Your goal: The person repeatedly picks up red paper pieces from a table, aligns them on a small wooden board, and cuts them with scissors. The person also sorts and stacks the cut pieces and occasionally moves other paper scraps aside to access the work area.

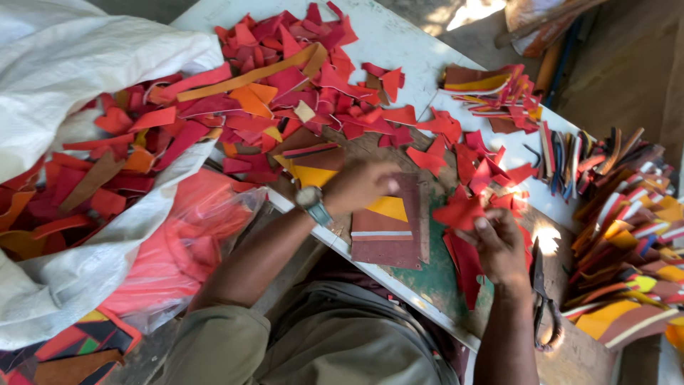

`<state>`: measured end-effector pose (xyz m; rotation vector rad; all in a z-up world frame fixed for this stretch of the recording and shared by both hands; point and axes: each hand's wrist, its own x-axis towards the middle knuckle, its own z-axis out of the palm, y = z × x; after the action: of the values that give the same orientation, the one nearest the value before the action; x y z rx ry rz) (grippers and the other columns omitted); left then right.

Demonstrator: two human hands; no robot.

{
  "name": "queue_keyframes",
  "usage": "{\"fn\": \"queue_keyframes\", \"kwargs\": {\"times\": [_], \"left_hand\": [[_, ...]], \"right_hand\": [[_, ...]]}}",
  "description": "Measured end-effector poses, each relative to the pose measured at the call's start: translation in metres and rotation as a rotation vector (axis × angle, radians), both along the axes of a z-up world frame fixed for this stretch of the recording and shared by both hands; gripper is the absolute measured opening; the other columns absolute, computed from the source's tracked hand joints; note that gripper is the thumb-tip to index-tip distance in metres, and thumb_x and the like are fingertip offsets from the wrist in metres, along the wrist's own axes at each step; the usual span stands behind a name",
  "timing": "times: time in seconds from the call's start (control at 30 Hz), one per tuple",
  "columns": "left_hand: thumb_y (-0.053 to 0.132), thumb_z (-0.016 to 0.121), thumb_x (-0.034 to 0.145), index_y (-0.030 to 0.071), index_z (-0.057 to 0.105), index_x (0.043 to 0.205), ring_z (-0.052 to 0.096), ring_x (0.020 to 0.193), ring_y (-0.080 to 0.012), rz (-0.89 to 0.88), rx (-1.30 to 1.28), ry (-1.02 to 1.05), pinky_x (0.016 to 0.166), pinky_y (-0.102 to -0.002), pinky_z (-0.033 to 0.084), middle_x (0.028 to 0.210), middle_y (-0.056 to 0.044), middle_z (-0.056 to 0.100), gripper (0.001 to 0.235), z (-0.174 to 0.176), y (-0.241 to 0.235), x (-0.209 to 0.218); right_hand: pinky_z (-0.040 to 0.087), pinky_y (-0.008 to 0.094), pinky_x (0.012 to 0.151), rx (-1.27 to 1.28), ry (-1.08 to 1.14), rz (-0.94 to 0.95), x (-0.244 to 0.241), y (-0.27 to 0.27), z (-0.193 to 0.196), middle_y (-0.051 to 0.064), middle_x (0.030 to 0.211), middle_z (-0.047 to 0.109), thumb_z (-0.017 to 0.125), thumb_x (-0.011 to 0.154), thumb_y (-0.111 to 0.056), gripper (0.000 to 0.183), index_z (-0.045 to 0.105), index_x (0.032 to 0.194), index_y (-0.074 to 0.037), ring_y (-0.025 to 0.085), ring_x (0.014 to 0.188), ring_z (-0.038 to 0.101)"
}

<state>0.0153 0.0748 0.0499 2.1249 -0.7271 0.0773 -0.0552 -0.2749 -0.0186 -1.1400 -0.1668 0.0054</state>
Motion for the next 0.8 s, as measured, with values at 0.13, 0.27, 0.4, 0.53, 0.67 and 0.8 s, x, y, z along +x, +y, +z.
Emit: {"fn": "queue_keyframes", "kwargs": {"times": [0.13, 0.27, 0.4, 0.53, 0.67, 0.8], "left_hand": [[0.023, 0.069, 0.094, 0.003, 0.065, 0.122, 0.072, 0.098, -0.0335, 0.381, -0.028, -0.054, 0.084, -0.045, 0.057, 0.115, -0.019, 0.068, 0.035, 0.007, 0.077, 0.061], [0.034, 0.091, 0.068, -0.003, 0.053, 0.141, 0.060, 0.110, -0.0460, 0.750, 0.201, -0.310, 0.086, -0.050, 0.054, 0.131, -0.038, 0.051, 0.090, 0.010, 0.137, 0.105], [0.038, 0.096, 0.063, 0.007, 0.045, 0.150, 0.056, 0.124, -0.0442, 0.734, 0.443, 0.059, 0.099, -0.046, 0.050, 0.144, -0.027, 0.048, 0.106, 0.013, 0.168, 0.145], [0.034, 0.094, 0.068, 0.000, 0.066, 0.128, 0.064, 0.117, -0.0399, 0.531, 0.461, 0.021, 0.100, -0.046, 0.050, 0.126, -0.024, 0.067, 0.074, 0.012, 0.205, 0.192], [0.023, 0.090, 0.072, 0.000, 0.072, 0.116, 0.067, 0.110, -0.0401, 0.463, 0.688, -0.072, 0.096, -0.047, 0.052, 0.117, -0.025, 0.071, 0.053, -0.014, 0.217, 0.209], [0.020, 0.066, 0.099, 0.007, 0.073, 0.123, 0.073, 0.108, -0.0347, 0.646, 0.222, -0.064, 0.099, -0.043, 0.057, 0.115, -0.017, 0.076, 0.028, -0.020, 0.224, 0.208]], "right_hand": [[0.063, 0.043, 0.081, -0.112, 0.127, -0.182, -0.017, -0.019, -0.003, 0.004, 0.096, 0.068, 0.057, 0.103, -0.005, 0.011, 0.056, 0.113, -0.010, 0.016, 0.082, 0.072], [0.063, 0.038, 0.070, -0.090, 0.035, -0.259, -0.022, -0.029, -0.007, 0.005, 0.097, 0.066, 0.061, 0.107, -0.002, 0.012, 0.055, 0.116, -0.008, 0.015, 0.080, 0.070], [0.063, 0.036, 0.068, -0.064, 0.046, -0.307, -0.028, -0.038, -0.011, 0.005, 0.099, 0.067, 0.061, 0.105, -0.003, 0.012, 0.056, 0.115, -0.007, 0.017, 0.080, 0.071], [0.064, 0.037, 0.068, -0.114, 0.139, -0.343, -0.032, -0.048, -0.017, 0.005, 0.098, 0.067, 0.060, 0.103, -0.003, 0.011, 0.056, 0.113, -0.008, 0.018, 0.080, 0.072], [0.062, 0.034, 0.069, -0.128, 0.126, -0.332, -0.033, -0.050, -0.027, 0.006, 0.101, 0.067, 0.061, 0.104, -0.003, 0.010, 0.058, 0.114, -0.006, 0.015, 0.081, 0.068], [0.054, 0.027, 0.069, -0.130, 0.037, -0.372, -0.029, -0.048, -0.031, 0.006, 0.098, 0.064, 0.065, 0.111, -0.001, 0.010, 0.055, 0.108, -0.004, 0.012, 0.083, 0.063]]}}
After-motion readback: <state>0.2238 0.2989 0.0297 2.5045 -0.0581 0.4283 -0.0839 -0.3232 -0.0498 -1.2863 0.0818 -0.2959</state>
